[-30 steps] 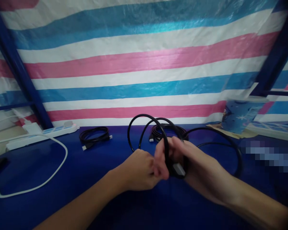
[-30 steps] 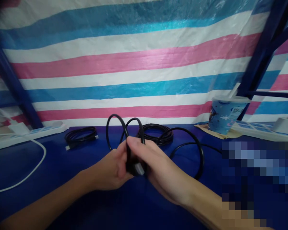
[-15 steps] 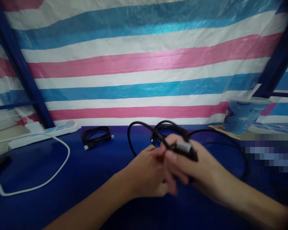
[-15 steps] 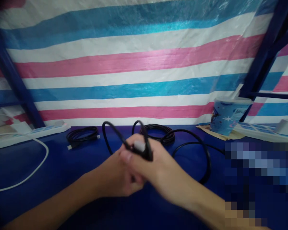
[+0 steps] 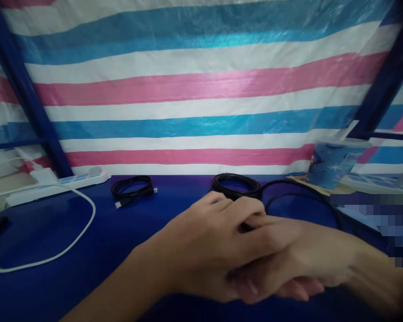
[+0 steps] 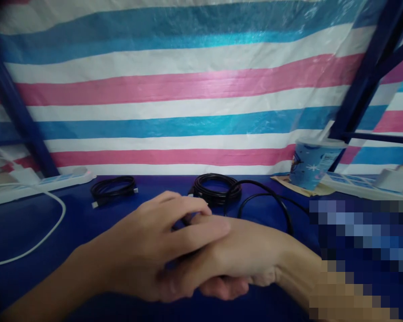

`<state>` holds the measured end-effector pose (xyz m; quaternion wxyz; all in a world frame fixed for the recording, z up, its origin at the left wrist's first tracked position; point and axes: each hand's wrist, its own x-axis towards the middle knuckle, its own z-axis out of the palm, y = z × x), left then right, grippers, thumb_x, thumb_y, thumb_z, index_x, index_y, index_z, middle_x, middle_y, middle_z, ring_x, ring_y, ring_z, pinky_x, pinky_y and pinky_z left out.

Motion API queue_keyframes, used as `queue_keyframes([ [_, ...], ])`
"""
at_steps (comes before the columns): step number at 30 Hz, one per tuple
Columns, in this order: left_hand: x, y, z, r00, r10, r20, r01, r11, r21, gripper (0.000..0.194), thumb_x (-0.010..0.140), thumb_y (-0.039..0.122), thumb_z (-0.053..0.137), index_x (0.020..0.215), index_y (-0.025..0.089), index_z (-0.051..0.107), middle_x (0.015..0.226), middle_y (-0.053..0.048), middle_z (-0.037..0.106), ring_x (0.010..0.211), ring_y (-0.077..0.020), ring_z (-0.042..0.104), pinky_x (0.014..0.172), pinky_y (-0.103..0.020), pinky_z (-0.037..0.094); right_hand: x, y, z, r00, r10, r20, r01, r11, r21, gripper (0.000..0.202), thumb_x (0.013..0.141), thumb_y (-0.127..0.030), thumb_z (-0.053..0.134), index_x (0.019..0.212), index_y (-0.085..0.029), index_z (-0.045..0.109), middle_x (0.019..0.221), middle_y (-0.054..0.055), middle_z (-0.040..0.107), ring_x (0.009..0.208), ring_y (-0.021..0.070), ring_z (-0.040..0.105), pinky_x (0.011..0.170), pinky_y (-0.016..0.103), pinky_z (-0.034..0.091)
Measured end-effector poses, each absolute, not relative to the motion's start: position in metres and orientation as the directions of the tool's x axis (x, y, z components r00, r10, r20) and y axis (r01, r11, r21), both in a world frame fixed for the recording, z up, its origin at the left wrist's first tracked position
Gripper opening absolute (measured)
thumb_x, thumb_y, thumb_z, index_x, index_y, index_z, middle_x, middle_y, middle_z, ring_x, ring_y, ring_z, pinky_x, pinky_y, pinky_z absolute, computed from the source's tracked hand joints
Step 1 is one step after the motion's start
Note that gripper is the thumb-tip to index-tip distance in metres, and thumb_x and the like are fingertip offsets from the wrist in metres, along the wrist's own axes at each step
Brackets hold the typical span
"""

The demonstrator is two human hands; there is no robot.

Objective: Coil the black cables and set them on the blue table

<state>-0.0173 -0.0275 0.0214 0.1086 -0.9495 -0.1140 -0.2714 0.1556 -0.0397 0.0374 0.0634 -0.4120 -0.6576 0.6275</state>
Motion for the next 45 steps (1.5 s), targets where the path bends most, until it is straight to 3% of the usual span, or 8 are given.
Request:
queue_keyframes([
  [5,-0.012,-0.036,0.021,0.812,0.086,0.578,0.344,-0.87,-0.354,0.026,0.09,0.029,0.04,0.105,0.024,0.061,0.087,-0.005,0.064,0.056,-0.012,0.054,0.046,-0.024,0.039,0.152,-0.039,0.037,-0.733,0.532,-0.424,0.454,-0.081,-0.887,0.018,0.073,-0.027,0.066,0.059,-0.016,0.06,0.046,-0.007,0.047,0.032,0.0019,0.035,0.029,0.011,0.031],
  [11,-0.011,-0.025,0.015,0.765,0.019,0.644,0.366,-0.835,-0.411,0.039,0.092,0.019,0.029,0.072,0.018,0.062,0.05,0.001,0.049,0.045,-0.0105,0.045,0.043,-0.024,0.029,0.16,-0.035,0.04,-0.727,0.587,-0.357,0.412,-0.044,-0.91,0.019,0.072,-0.03,0.07,0.077,-0.015,0.059,0.055,-0.005,0.053,0.04,0.004,0.044,0.035,0.012,0.037],
  [14,-0.015,-0.016,0.014,0.68,0.218,0.7,0.463,-0.868,-0.18,0.04,0.093,0.039,0.035,0.069,0.017,0.058,0.053,0.001,0.051,0.046,-0.009,0.044,0.043,-0.022,0.028,0.166,-0.034,0.043,-0.692,0.689,-0.216,0.359,0.068,-0.931,0.038,0.074,-0.032,0.072,0.105,-0.019,0.053,0.069,-0.005,0.055,0.047,0.0048,0.048,0.042,0.014,0.041],
  [19,-0.022,-0.002,0.019,0.087,0.69,0.718,0.404,-0.683,0.608,0.041,0.081,0.057,0.053,0.069,0.018,0.051,0.051,0.006,0.043,0.045,-0.0065,0.036,0.044,-0.019,0.029,0.175,-0.019,0.042,-0.662,0.741,0.111,0.189,0.308,-0.932,0.025,0.09,-0.038,0.054,0.1,-0.016,0.052,0.05,-0.008,0.044,0.045,0.0063,0.045,0.054,0.021,0.046],
  [23,-0.025,0.007,0.026,0.298,0.878,0.375,0.118,-0.424,0.898,0.037,0.082,0.05,0.055,0.068,0.017,0.048,0.051,0.006,0.047,0.046,-0.0063,0.042,0.046,-0.019,0.034,0.181,-0.012,0.042,-0.568,0.815,0.118,0.232,0.297,-0.926,0.02,0.09,-0.036,0.052,0.096,-0.017,0.053,0.045,-0.011,0.033,0.036,0.0059,0.03,0.041,0.02,0.037],
  [29,-0.011,-0.012,0.038,0.79,0.602,-0.12,0.205,-0.074,0.976,0.025,0.07,0.024,0.07,0.086,0.017,0.052,0.052,0.006,0.055,0.044,-0.0077,0.05,0.045,-0.019,0.039,0.174,-0.023,0.041,-0.457,0.828,0.326,0.616,0.559,-0.555,0.013,0.071,-0.008,0.055,0.074,-0.019,0.061,0.07,0.002,0.064,0.06,0.0142,0.057,0.05,0.021,0.039],
  [39,-0.005,-0.018,0.037,0.186,0.841,0.508,-0.478,-0.374,0.795,0.032,0.089,0.038,0.05,0.066,0.019,0.039,0.038,0.012,0.026,0.028,-0.0026,0.03,0.038,-0.017,0.038,0.179,-0.024,0.053,-0.437,0.866,0.243,-0.079,0.233,-0.969,0.006,0.08,-0.025,0.059,0.078,-0.022,0.064,0.038,-0.008,0.033,0.033,0.0073,0.035,0.048,0.027,0.046],
  [45,-0.018,-0.013,0.038,0.585,0.714,0.384,-0.353,-0.202,0.913,0.025,0.08,0.029,0.063,0.066,0.018,0.045,0.044,0.008,0.047,0.04,-0.0078,0.051,0.053,-0.024,0.05,0.181,-0.03,0.059,-0.249,0.888,0.387,0.184,0.436,-0.881,0.009,0.078,-0.029,0.059,0.075,-0.022,0.064,0.045,-0.005,0.033,0.037,0.0087,0.027,0.033,0.021,0.022],
])
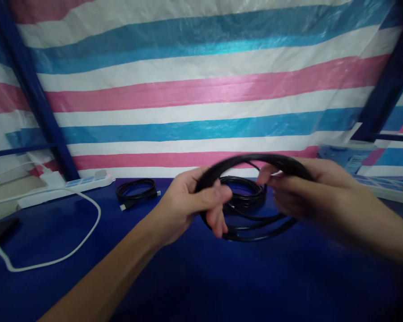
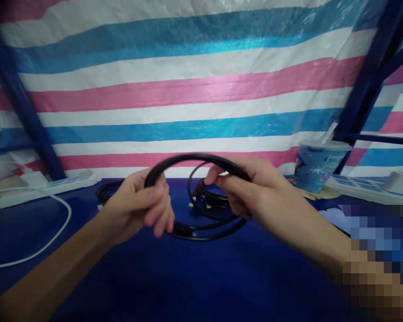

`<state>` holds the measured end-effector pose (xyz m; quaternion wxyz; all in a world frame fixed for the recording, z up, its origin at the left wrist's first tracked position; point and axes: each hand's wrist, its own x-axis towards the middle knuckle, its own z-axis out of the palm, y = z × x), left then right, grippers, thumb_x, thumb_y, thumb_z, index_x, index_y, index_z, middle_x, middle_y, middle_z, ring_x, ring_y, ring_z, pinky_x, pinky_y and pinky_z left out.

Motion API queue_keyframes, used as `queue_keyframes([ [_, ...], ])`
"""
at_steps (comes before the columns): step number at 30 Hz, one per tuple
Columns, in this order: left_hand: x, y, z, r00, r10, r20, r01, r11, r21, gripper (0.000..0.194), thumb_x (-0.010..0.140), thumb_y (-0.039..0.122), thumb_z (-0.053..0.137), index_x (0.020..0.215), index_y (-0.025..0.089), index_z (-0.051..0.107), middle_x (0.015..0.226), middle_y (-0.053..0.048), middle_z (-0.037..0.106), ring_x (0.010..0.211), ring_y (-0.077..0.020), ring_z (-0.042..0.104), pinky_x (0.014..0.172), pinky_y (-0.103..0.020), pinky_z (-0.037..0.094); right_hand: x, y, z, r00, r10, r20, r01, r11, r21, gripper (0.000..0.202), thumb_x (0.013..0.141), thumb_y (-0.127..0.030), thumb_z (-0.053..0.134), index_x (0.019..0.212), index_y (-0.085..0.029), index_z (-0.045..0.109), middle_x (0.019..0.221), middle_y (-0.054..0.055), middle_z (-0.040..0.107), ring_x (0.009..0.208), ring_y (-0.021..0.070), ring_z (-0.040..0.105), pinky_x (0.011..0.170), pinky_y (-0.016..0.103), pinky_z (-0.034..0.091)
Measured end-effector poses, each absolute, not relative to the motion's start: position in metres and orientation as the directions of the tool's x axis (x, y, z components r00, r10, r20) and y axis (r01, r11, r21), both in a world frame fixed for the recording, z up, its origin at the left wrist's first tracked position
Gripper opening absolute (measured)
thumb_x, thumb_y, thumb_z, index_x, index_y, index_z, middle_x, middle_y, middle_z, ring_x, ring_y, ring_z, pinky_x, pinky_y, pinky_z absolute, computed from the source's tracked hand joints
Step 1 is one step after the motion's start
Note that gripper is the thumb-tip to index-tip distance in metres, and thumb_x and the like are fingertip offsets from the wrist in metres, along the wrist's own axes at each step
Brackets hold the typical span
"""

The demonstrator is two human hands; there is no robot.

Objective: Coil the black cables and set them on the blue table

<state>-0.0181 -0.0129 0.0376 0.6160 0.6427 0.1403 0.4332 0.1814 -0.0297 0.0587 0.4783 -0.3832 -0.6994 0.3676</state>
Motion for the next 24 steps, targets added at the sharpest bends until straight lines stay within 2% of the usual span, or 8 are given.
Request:
queue_keyframes([
  [3,-0.021,-0.017,0.042,0.752,0.635,0.173,-0.115,-0.131,0.985,0.025,0.071,0.025,0.072,0.067,0.016,0.049,0.045,0.008,0.046,0.036,-0.0042,0.041,0.042,-0.018,0.04,0.179,-0.034,0.059,-0.385,0.741,0.55,0.481,0.67,-0.566,0.013,0.078,-0.022,0.053,0.074,-0.021,0.065,0.055,0.002,0.054,0.046,0.0138,0.044,0.041,0.026,0.031],
  [5,-0.02,-0.02,0.043,0.756,0.65,0.078,-0.019,-0.097,0.995,0.024,0.069,0.024,0.073,0.067,0.015,0.052,0.046,0.008,0.042,0.037,-0.0019,0.034,0.035,-0.014,0.026,0.175,-0.035,0.056,-0.48,0.683,0.551,0.523,0.726,-0.446,0.016,0.079,-0.016,0.049,0.074,-0.02,0.064,0.061,0.002,0.06,0.051,0.015,0.049,0.046,0.027,0.034],
  [8,-0.017,-0.021,0.042,0.689,0.712,0.134,-0.138,-0.052,0.989,0.016,0.075,0.025,0.068,0.072,0.015,0.056,0.043,0.01,0.031,0.035,-0.0007,0.02,0.034,-0.015,0.013,0.172,-0.033,0.051,-0.467,0.752,0.465,0.401,0.649,-0.647,0.014,0.083,-0.02,0.051,0.079,-0.021,0.064,0.054,-0.002,0.054,0.045,0.0119,0.044,0.043,0.024,0.033],
  [10,-0.016,-0.02,0.04,0.611,0.757,0.231,-0.303,-0.046,0.952,0.019,0.079,0.025,0.063,0.066,0.016,0.053,0.039,0.011,0.022,0.033,-0.0013,0.013,0.033,-0.017,0.01,0.171,-0.029,0.049,-0.436,0.803,0.405,0.187,0.522,-0.832,0.011,0.084,-0.027,0.055,0.086,-0.023,0.066,0.047,-0.004,0.048,0.042,0.0108,0.041,0.043,0.023,0.035],
  [12,-0.015,-0.018,0.04,0.509,0.803,0.31,-0.467,-0.045,0.883,0.034,0.085,0.027,0.054,0.055,0.017,0.042,0.037,0.011,0.016,0.03,-0.0025,0.01,0.032,-0.018,0.012,0.17,-0.026,0.047,-0.395,0.831,0.392,-0.049,0.407,-0.912,0.012,0.083,-0.027,0.058,0.089,-0.022,0.066,0.051,-0.003,0.053,0.046,0.0116,0.049,0.048,0.023,0.042],
  [17,-0.021,-0.012,0.045,0.27,0.917,0.294,-0.685,-0.031,0.728,0.045,0.094,0.031,0.038,0.051,0.019,0.031,0.038,0.009,0.012,0.028,-0.0042,0.006,0.029,-0.018,0.014,0.158,-0.028,0.035,-0.392,0.839,0.379,-0.462,0.177,-0.869,0.02,0.089,-0.032,0.051,0.091,-0.02,0.067,0.082,0.004,0.067,0.081,0.0197,0.065,0.076,0.031,0.051],
  [21,-0.024,-0.009,0.049,0.138,0.957,0.255,-0.77,-0.058,0.635,0.045,0.095,0.033,0.037,0.053,0.018,0.035,0.037,0.009,0.014,0.027,-0.004,0.009,0.028,-0.018,0.014,0.145,-0.035,0.021,-0.474,0.761,0.442,-0.625,0.062,-0.778,0.038,0.092,-0.046,0.041,0.095,-0.018,0.067,0.088,0.008,0.068,0.095,0.0241,0.063,0.094,0.039,0.044],
  [24,-0.018,-0.009,0.049,0.059,0.975,0.216,-0.81,-0.08,0.582,0.045,0.095,0.035,0.038,0.053,0.017,0.037,0.036,0.009,0.018,0.026,-0.0036,0.014,0.028,-0.017,0.018,0.136,-0.04,0.012,-0.456,0.756,0.469,-0.667,0.059,-0.743,0.044,0.082,-0.055,0.055,0.106,-0.019,0.064,0.103,0.01,0.068,0.106,0.0268,0.058,0.102,0.043,0.037],
])
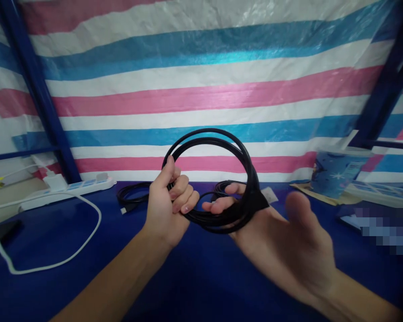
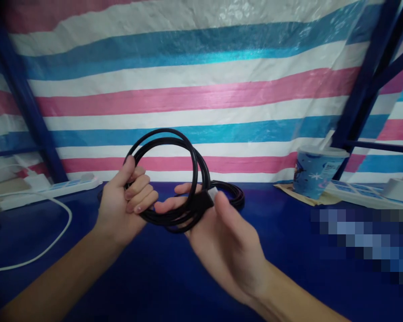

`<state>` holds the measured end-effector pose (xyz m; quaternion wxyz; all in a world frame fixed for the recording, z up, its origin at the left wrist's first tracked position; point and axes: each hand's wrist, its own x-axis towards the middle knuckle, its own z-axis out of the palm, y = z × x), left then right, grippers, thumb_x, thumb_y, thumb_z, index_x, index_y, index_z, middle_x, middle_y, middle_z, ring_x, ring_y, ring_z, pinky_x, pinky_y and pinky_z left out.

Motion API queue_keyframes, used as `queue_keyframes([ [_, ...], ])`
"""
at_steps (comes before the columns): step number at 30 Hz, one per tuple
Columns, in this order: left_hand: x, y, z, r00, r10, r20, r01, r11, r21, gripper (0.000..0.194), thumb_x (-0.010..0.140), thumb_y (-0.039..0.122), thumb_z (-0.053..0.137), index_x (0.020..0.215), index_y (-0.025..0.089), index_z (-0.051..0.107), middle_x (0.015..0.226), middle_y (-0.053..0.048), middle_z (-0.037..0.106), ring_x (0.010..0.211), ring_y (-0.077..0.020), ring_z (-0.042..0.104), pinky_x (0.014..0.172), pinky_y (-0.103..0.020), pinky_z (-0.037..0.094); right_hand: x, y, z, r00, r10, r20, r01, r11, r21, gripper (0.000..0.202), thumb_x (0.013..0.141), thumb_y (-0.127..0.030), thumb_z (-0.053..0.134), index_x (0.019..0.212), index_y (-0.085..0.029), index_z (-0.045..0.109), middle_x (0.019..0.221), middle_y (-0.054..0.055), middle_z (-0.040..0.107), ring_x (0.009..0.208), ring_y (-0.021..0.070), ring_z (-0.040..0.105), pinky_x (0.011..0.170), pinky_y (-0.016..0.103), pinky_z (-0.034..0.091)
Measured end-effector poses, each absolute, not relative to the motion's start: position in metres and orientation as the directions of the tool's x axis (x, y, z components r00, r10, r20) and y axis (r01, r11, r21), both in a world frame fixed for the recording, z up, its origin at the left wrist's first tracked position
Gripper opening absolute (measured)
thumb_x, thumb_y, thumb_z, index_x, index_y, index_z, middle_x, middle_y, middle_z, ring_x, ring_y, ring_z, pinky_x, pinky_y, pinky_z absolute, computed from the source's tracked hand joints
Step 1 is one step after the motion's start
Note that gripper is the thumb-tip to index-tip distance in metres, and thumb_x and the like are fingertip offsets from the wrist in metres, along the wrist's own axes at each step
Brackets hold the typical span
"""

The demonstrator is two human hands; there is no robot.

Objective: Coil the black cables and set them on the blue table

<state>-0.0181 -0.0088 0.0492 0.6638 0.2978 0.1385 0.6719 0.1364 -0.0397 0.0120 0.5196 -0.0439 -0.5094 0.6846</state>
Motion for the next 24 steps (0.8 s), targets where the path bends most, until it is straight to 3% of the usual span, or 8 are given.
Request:
queue_keyframes([
  [2,-0.009,-0.01,0.046,0.038,0.98,0.195,-0.828,-0.078,0.556,0.046,0.095,0.037,0.038,0.054,0.017,0.038,0.036,0.008,0.021,0.026,-0.0032,0.017,0.029,-0.017,0.021,0.132,-0.041,0.01,-0.394,0.816,0.422,-0.64,0.086,-0.764,0.042,0.076,-0.045,0.068,0.11,-0.022,0.061,0.101,0.007,0.068,0.105,0.0236,0.058,0.102,0.04,0.037],
  [5,0.004,-0.013,0.037,0.124,0.975,0.186,-0.803,-0.012,0.596,0.05,0.096,0.04,0.035,0.051,0.016,0.038,0.036,0.007,0.025,0.029,-0.0035,0.028,0.036,-0.016,0.032,0.131,-0.037,0.014,-0.233,0.927,0.295,-0.577,0.112,-0.809,0.024,0.079,-0.027,0.069,0.1,-0.023,0.06,0.072,0.0,0.064,0.086,0.016,0.062,0.09,0.031,0.046],
  [7,0.009,-0.016,0.031,0.253,0.949,0.187,-0.721,0.056,0.691,0.053,0.095,0.039,0.037,0.047,0.016,0.038,0.037,0.005,0.032,0.037,-0.0051,0.042,0.047,-0.017,0.043,0.138,-0.03,0.02,-0.163,0.955,0.247,-0.543,0.122,-0.831,0.008,0.085,-0.027,0.063,0.09,-0.021,0.06,0.051,-0.005,0.049,0.065,0.0124,0.059,0.076,0.027,0.051],
  [9,0.008,-0.019,0.028,0.383,0.899,0.212,-0.629,0.085,0.773,0.05,0.093,0.031,0.044,0.046,0.016,0.039,0.04,0.003,0.037,0.042,-0.0058,0.048,0.058,-0.02,0.048,0.149,-0.022,0.027,-0.16,0.959,0.235,-0.485,0.131,-0.865,0.008,0.087,-0.028,0.059,0.087,-0.02,0.059,0.042,-0.009,0.033,0.044,0.0084,0.045,0.059,0.024,0.051],
  [13,-0.004,-0.021,0.03,0.565,0.794,0.223,-0.491,0.107,0.864,0.045,0.086,0.025,0.054,0.045,0.016,0.037,0.037,0.008,0.028,0.029,-0.0022,0.028,0.038,-0.017,0.035,0.176,-0.006,0.035,-0.331,0.935,0.129,-0.186,0.069,-0.98,0.01,0.086,-0.026,0.059,0.093,-0.019,0.059,0.042,-0.013,0.025,0.033,0.0033,0.017,0.034,0.017,0.034],
  [18,-0.009,-0.018,0.029,0.635,0.772,-0.002,-0.249,0.208,0.946,0.049,0.082,0.025,0.059,0.045,0.018,0.027,0.036,0.01,0.018,0.029,-0.001,0.014,0.032,-0.017,0.016,0.183,-0.002,0.035,-0.349,0.927,0.137,0.241,0.23,-0.943,0.017,0.084,-0.033,0.061,0.082,-0.016,0.057,0.043,-0.009,0.035,0.032,0.0046,0.03,0.031,0.016,0.027],
  [20,-0.007,-0.016,0.028,0.54,0.842,-0.005,-0.291,0.192,0.937,0.053,0.081,0.026,0.059,0.045,0.019,0.021,0.037,0.01,0.014,0.03,-0.0008,0.01,0.032,-0.017,0.011,0.179,-0.004,0.034,-0.331,0.927,0.178,0.185,0.248,-0.951,0.016,0.082,-0.031,0.063,0.087,-0.017,0.058,0.043,-0.01,0.035,0.032,0.004,0.028,0.031,0.016,0.027],
  [24,-0.007,-0.015,0.031,0.331,0.933,0.143,-0.55,0.067,0.832,0.051,0.085,0.031,0.053,0.047,0.02,0.02,0.038,0.01,0.011,0.031,-0.0025,0.008,0.032,-0.018,0.012,0.166,-0.011,0.031,-0.299,0.926,0.229,-0.209,0.17,-0.963,0.016,0.08,-0.024,0.064,0.094,-0.017,0.059,0.048,-0.008,0.041,0.04,0.0055,0.039,0.046,0.02,0.043],
])
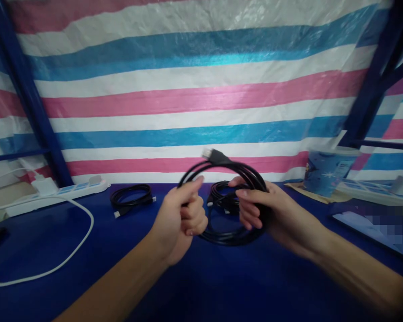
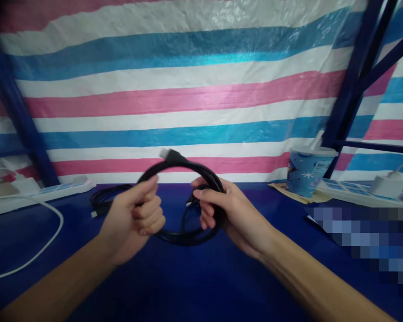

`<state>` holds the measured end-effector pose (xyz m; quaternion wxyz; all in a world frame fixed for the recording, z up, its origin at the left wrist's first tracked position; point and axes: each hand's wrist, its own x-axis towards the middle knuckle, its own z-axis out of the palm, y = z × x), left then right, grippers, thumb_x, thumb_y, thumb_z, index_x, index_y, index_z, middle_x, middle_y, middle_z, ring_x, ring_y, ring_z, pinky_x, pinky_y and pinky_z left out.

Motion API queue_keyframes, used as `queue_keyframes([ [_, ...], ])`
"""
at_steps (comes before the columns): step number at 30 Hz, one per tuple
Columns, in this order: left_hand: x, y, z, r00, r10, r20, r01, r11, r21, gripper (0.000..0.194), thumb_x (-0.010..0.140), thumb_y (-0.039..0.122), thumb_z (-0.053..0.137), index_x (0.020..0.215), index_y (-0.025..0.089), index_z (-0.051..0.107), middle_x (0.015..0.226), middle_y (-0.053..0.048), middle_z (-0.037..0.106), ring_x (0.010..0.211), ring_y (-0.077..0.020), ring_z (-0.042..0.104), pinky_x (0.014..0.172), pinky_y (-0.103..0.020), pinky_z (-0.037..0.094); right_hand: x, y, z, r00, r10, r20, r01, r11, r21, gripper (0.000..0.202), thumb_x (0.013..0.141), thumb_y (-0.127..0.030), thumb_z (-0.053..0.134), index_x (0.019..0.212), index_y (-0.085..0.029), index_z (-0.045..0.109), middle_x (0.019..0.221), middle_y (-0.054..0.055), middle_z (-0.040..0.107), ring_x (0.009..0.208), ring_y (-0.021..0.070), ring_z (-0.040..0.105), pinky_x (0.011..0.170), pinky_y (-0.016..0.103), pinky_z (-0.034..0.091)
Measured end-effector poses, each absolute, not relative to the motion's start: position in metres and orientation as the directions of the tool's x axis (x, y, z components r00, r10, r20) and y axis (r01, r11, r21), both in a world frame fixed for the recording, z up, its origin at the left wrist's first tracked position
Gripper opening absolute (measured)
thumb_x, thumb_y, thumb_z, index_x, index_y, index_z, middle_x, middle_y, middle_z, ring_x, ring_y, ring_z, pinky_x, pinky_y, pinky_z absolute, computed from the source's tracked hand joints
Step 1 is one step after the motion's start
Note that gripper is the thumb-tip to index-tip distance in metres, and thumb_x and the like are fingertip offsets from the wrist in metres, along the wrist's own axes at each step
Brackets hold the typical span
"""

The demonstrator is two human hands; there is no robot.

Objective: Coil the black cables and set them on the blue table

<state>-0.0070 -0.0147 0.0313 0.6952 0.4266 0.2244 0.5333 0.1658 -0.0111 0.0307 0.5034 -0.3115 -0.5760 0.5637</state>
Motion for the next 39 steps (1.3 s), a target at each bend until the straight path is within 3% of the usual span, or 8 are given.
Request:
queue_keyframes([
  [6,-0.007,-0.007,0.021,0.287,0.946,0.154,-0.552,0.032,0.833,0.05,0.086,0.034,0.051,0.045,0.019,0.028,0.038,0.01,0.013,0.031,-0.0048,0.016,0.038,-0.02,0.03,0.155,-0.019,0.025,-0.264,0.937,0.228,-0.351,0.127,-0.928,0.013,0.088,-0.03,0.057,0.087,-0.018,0.061,0.044,-0.012,0.021,0.035,0.003,0.018,0.041,0.018,0.038],
  [11,-0.003,0.01,-0.003,0.153,0.977,0.151,-0.274,-0.105,0.956,0.038,0.077,0.053,0.062,0.069,0.015,0.06,0.077,-0.004,0.061,0.08,-0.0141,0.058,0.077,-0.025,0.043,0.164,-0.017,0.031,0.007,0.95,0.311,-0.381,0.29,-0.878,0.011,0.086,-0.028,0.059,0.09,-0.019,0.063,0.046,-0.011,0.015,0.038,0.0045,0.01,0.032,0.016,0.019],
  [17,0.017,-0.003,-0.005,0.266,0.916,-0.299,-0.378,0.385,0.842,0.062,0.078,0.067,0.046,0.106,0.014,0.057,0.103,-0.014,0.061,0.091,-0.0247,0.061,0.081,-0.038,0.047,0.174,-0.015,0.042,0.064,0.952,0.299,-0.524,0.287,-0.802,0.013,0.091,-0.023,0.049,0.089,-0.018,0.061,0.044,-0.01,0.014,0.038,0.0057,0.006,0.032,0.016,0.019],
  [22,0.026,-0.011,0.005,0.326,0.945,-0.023,-0.683,0.253,0.685,0.054,0.087,0.059,0.037,0.1,0.011,0.061,0.102,-0.013,0.065,0.1,-0.0203,0.06,0.09,-0.031,0.046,0.173,-0.01,0.032,0.005,0.974,0.225,-0.543,0.191,-0.818,0.009,0.089,-0.023,0.053,0.092,-0.016,0.059,0.043,-0.011,0.019,0.037,0.0044,0.009,0.033,0.015,0.022],
  [26,0.016,-0.009,0.01,0.288,0.953,0.092,-0.654,0.126,0.746,0.033,0.082,0.039,0.058,0.098,0.01,0.061,0.079,-0.007,0.067,0.082,-0.0171,0.064,0.082,-0.029,0.05,0.171,0.001,0.017,0.064,0.973,0.221,-0.446,0.226,-0.866,0.011,0.086,-0.023,0.055,0.095,-0.017,0.057,0.042,-0.012,0.022,0.035,0.0044,0.017,0.036,0.017,0.031],
  [30,0.005,-0.008,0.012,0.309,0.945,0.104,-0.447,0.048,0.893,0.012,0.074,0.015,0.066,0.083,0.015,0.06,0.043,0.01,0.04,0.04,-0.0057,0.045,0.057,-0.023,0.049,0.171,0.009,0.005,-0.062,0.97,0.236,-0.169,0.223,-0.96,0.015,0.085,-0.026,0.055,0.096,-0.017,0.059,0.043,-0.012,0.025,0.032,0.0049,0.023,0.035,0.019,0.033],
  [34,-0.004,-0.009,0.01,0.464,0.875,0.141,-0.348,0.033,0.937,0.009,0.072,0.02,0.067,0.073,0.015,0.059,0.037,0.011,0.03,0.03,-0.0025,0.028,0.038,-0.017,0.034,0.174,0.012,0.003,-0.15,0.963,0.225,0.061,0.236,-0.97,0.014,0.083,-0.026,0.056,0.092,-0.018,0.062,0.046,-0.011,0.028,0.032,0.0054,0.029,0.032,0.019,0.03],
  [39,-0.004,-0.012,0.003,0.736,0.669,0.106,-0.305,0.187,0.934,0.022,0.072,0.03,0.066,0.061,0.016,0.054,0.033,0.009,0.031,0.029,-0.0044,0.031,0.038,-0.019,0.034,0.18,0.018,-0.001,-0.304,0.942,0.143,0.011,0.154,-0.988,0.011,0.084,-0.025,0.057,0.086,-0.016,0.062,0.045,-0.011,0.029,0.033,0.004,0.024,0.033,0.018,0.028],
])
